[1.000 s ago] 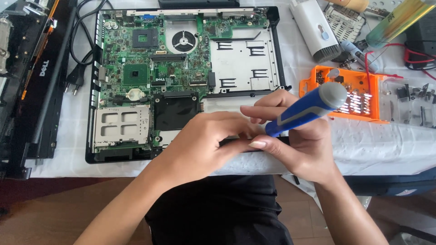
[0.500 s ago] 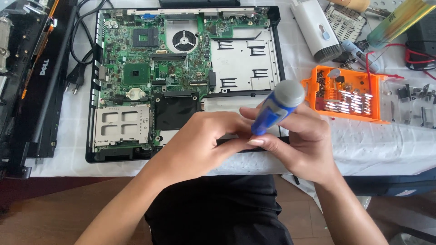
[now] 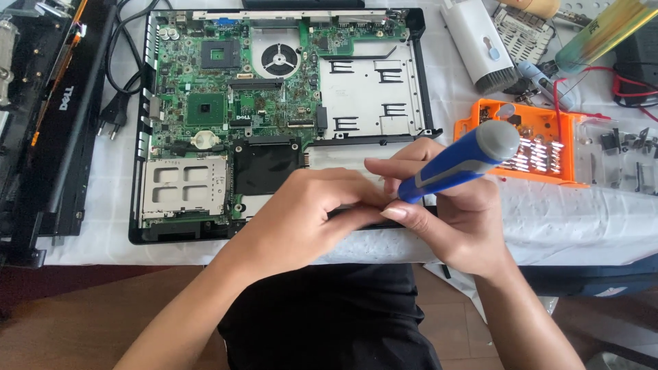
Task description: Disassembling a laptop by unscrewing and removing internal components like the hard drive caddy from the motherboard area.
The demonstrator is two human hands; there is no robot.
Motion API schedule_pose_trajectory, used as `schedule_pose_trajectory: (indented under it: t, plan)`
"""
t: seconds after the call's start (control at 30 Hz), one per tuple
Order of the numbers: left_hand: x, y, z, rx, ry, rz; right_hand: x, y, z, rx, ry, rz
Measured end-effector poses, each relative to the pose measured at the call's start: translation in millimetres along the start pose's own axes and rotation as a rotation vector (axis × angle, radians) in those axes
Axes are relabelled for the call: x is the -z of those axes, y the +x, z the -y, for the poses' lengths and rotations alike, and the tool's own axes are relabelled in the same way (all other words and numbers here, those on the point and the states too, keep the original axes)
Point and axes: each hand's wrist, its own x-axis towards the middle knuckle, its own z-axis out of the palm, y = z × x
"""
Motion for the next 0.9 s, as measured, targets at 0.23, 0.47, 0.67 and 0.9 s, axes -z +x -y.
schedule_pose_trajectory:
  t: [0.23,0.47,0.67,0.9]
  plan:
    - [-11,1,4,0.058,0.028,-0.096,1,1,1,-0.01,-0.033,0.005]
    - [-5,1,-3,0.119,0.015,-0.04,0,0,2,-0.015,-0.021,-0.006]
    - [-6,1,5,0.008,0.028,-0.047,1,0,1,-0.025,-0.015,0.0]
    - [-13,-2,7,0.038,0.079,-0.098,0,2,3,0.012,-0.076,0.051]
